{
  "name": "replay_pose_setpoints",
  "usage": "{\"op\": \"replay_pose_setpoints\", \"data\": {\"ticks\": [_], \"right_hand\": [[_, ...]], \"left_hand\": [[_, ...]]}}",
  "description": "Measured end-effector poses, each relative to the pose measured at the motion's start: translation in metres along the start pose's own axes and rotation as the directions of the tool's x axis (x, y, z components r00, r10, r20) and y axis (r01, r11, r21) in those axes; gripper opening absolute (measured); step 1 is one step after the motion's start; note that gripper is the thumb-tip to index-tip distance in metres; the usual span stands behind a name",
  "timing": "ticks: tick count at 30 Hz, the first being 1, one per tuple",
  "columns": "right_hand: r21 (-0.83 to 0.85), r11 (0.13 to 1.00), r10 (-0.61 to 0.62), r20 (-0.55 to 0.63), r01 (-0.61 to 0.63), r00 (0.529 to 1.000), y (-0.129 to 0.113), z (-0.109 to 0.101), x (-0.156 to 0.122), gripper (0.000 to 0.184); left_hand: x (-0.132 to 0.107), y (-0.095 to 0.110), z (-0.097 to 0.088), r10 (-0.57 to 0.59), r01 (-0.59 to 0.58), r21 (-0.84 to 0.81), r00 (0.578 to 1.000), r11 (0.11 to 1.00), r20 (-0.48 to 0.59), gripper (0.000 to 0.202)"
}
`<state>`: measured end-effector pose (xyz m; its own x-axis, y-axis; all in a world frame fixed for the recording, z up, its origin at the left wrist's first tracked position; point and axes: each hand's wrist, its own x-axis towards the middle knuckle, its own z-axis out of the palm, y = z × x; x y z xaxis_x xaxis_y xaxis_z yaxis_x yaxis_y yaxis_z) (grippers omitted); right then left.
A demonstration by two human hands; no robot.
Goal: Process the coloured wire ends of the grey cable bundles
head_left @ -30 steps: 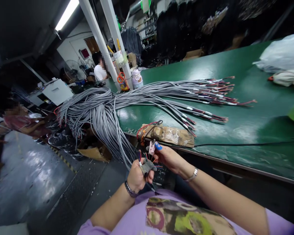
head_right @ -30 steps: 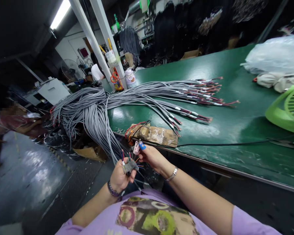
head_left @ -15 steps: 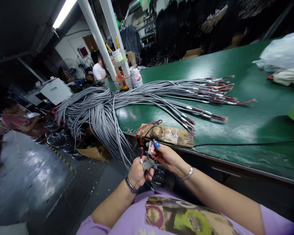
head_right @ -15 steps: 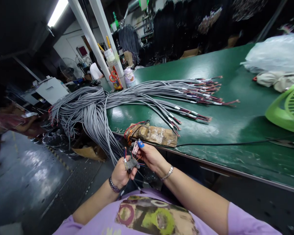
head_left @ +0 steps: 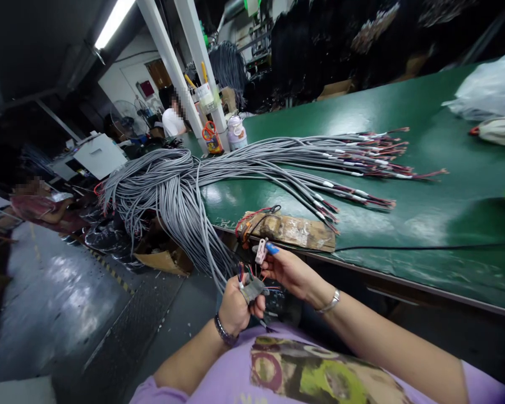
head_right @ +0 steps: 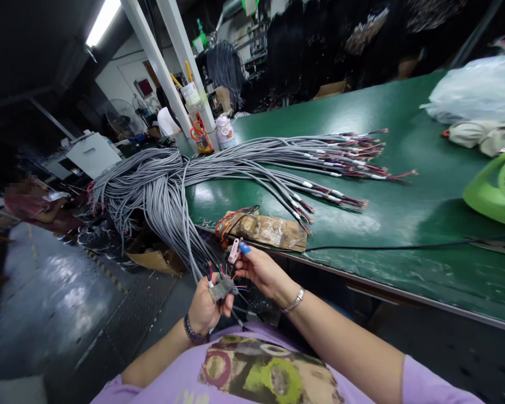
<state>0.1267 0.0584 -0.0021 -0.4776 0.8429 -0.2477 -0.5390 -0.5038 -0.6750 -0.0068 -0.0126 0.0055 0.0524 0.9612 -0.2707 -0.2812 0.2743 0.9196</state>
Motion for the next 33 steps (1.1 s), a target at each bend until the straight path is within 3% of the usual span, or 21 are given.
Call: {"op": "replay_pose_setpoints", "data": {"ticks": [4, 8, 14, 18, 23, 30, 33], "right_hand": [[-0.092, 0.99, -0.111, -0.059, 0.105, 0.992, 0.006, 0.0, 0.001, 0.032], [-0.267, 0.921, -0.331, -0.151, 0.284, 0.931, 0.012, -0.002, 0.003, 0.039], [0.038, 0.998, -0.054, -0.028, 0.055, 0.998, 0.014, 0.003, 0.01, 0.042], [0.12, 0.99, -0.067, -0.072, 0.075, 0.995, 0.014, 0.007, 0.013, 0.036], [0.144, 0.988, -0.061, -0.024, 0.064, 0.998, 0.015, 0.007, 0.012, 0.035], [0.164, 0.986, 0.029, 0.032, -0.034, 0.999, 0.013, 0.002, 0.005, 0.038], [0.118, 0.993, 0.006, 0.051, -0.012, 0.999, 0.011, 0.001, 0.004, 0.03]], "left_hand": [[0.003, 0.002, 0.004, 0.033, -0.037, -0.056, 0.998, 0.998, -0.061, 0.034], [0.006, 0.003, 0.004, 0.043, -0.048, -0.081, 0.997, 0.996, -0.063, 0.03], [0.012, -0.001, 0.003, 0.045, -0.051, -0.089, 0.997, 0.995, -0.068, 0.027], [0.016, -0.001, 0.006, 0.021, -0.027, -0.065, 0.996, 0.998, -0.09, 0.032], [0.015, 0.0, 0.008, 0.008, -0.012, -0.043, 0.996, 0.999, -0.09, 0.032], [0.005, -0.003, 0.003, 0.068, -0.075, -0.066, 0.993, 0.995, -0.098, 0.032], [0.002, -0.006, 0.003, 0.099, -0.109, -0.077, 0.988, 0.991, -0.122, 0.031]]}}
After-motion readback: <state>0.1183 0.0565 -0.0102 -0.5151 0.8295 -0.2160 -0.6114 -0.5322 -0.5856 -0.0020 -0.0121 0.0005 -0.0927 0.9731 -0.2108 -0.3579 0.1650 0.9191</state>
